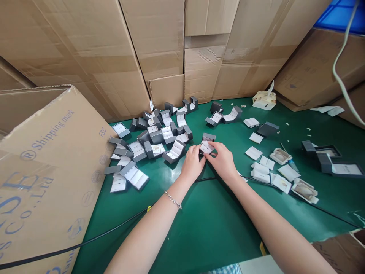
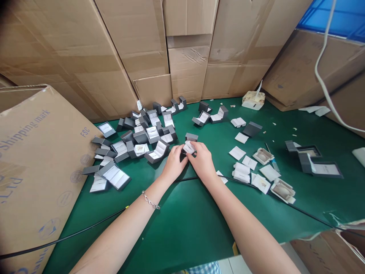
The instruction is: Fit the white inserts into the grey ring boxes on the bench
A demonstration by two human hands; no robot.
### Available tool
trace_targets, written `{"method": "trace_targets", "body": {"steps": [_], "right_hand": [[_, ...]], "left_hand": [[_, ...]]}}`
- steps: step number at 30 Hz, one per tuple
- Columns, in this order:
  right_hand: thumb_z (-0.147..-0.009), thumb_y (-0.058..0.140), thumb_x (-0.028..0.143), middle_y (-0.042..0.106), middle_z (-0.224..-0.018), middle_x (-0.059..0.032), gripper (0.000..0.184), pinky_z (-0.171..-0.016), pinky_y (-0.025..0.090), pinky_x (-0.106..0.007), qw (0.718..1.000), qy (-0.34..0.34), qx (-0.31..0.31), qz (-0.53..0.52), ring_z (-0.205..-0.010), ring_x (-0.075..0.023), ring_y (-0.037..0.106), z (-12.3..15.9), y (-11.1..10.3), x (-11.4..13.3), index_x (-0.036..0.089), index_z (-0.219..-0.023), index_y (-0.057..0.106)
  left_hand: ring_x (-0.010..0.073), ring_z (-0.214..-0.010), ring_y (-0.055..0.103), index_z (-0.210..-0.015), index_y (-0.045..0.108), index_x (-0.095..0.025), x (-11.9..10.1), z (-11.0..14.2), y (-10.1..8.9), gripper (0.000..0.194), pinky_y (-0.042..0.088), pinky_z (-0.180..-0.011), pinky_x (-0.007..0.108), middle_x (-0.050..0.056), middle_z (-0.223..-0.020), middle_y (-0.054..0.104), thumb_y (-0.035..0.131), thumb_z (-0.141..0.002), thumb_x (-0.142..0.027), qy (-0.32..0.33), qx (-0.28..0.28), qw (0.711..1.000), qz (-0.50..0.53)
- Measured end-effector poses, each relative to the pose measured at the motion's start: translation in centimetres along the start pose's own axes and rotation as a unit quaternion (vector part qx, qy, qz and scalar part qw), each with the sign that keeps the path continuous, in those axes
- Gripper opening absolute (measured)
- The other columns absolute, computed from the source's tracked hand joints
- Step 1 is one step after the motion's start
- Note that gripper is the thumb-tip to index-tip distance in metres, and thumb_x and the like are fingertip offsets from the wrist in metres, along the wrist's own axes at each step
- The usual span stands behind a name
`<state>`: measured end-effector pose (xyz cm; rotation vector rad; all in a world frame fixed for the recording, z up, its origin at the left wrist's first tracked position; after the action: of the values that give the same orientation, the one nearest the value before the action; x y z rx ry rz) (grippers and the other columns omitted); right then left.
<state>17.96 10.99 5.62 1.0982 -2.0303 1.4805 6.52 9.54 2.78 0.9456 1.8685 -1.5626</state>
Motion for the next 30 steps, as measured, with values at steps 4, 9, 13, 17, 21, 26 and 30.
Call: {"method": "trace_targets", "body": {"steps": [4,9,13,17,21,26,30], "right_hand": [[-0.074,0.055,0.02,0.06,-0.105,-0.0092,0.035,-0.075,0.053,-0.039,0.999,-0.018,0.005,0.039,-0.093,-0.024,0.059,0.2,0.2,0.6,0.021,-0.108,0.056],[-0.075,0.05,0.018,0.059,-0.11,-0.0086,0.035,-0.083,0.049,-0.042,0.997,-0.03,0.003,0.066,-0.102,-0.0252,0.056,0.4,0.2,1.0,0.022,-0.11,0.055],[-0.075,0.049,0.016,0.06,-0.112,-0.0074,0.035,-0.083,0.049,-0.041,0.998,-0.009,0.008,0.054,-0.1,-0.0242,0.057,0.5,0.4,0.7,0.022,-0.108,0.056],[-0.074,0.049,0.017,0.061,-0.11,-0.007,0.035,-0.078,0.052,-0.04,1.0,0.005,0.003,0.014,-0.096,-0.0231,0.059,0.5,0.4,0.0,0.023,-0.108,0.057],[-0.073,0.051,0.018,0.061,-0.109,-0.0077,0.034,-0.078,0.053,-0.039,1.0,0.01,0.004,0.014,-0.097,-0.0231,0.059,0.3,0.4,-0.2,0.021,-0.107,0.057],[-0.072,0.051,0.017,0.061,-0.108,-0.0077,0.034,-0.079,0.052,-0.04,1.0,-0.001,0.019,0.018,-0.099,-0.0237,0.059,0.2,0.6,0.1,0.022,-0.106,0.057],[-0.073,0.049,0.016,0.06,-0.109,-0.0086,0.034,-0.078,0.053,-0.039,0.999,-0.014,0.033,0.022,-0.099,-0.0234,0.058,0.1,0.9,0.1,0.021,-0.105,0.058]], "left_hand": [[0.0228,-0.11,0.05,-0.119,0.045,-0.018,0.0,0.0,-0.2,0.038,0.045,-0.092,0.039,0.011,-0.116,0.049,0.05,-0.081,-0.016,0.005,-0.007,1.0,0.002],[0.0211,-0.107,0.051,-0.107,0.048,-0.018,0.0,0.0,-0.4,0.029,0.047,-0.089,0.038,0.009,-0.113,0.049,0.054,-0.079,-0.015,0.021,-0.028,0.999,0.002],[0.0198,-0.103,0.053,-0.097,0.051,-0.017,0.2,0.0,-0.5,0.02,0.048,-0.087,0.037,0.008,-0.108,0.052,0.056,-0.078,-0.014,0.023,-0.035,0.999,0.004],[0.0185,-0.101,0.056,-0.096,0.057,-0.018,0.1,-0.1,-0.8,0.016,0.047,-0.091,0.034,0.007,-0.109,0.056,0.055,-0.08,-0.016,0.026,-0.04,0.999,0.007],[0.0183,-0.1,0.058,-0.099,0.062,-0.019,-0.3,0.0,-1.0,0.018,0.047,-0.091,0.033,0.006,-0.11,0.06,0.051,-0.084,-0.019,0.038,-0.038,0.998,-0.04],[0.0206,-0.1,0.056,-0.096,0.065,-0.018,-0.9,0.2,-1.0,0.018,0.048,-0.089,0.035,0.006,-0.109,0.063,0.051,-0.085,-0.02,0.057,-0.037,0.989,-0.13],[0.0206,-0.102,0.056,-0.088,0.066,-0.019,-1.1,0.4,-1.2,0.016,0.048,-0.09,0.036,0.005,-0.111,0.063,0.051,-0.085,-0.019,0.066,-0.047,0.987,-0.14]]}}
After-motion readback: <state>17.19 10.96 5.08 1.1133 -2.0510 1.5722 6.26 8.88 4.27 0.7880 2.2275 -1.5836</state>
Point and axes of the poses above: each hand's wrist, its own z-axis away from the middle knuckle, its own y-axis out of the palm, x = y × z, the point moved 9 cm from there along -z, towards the middle knuckle
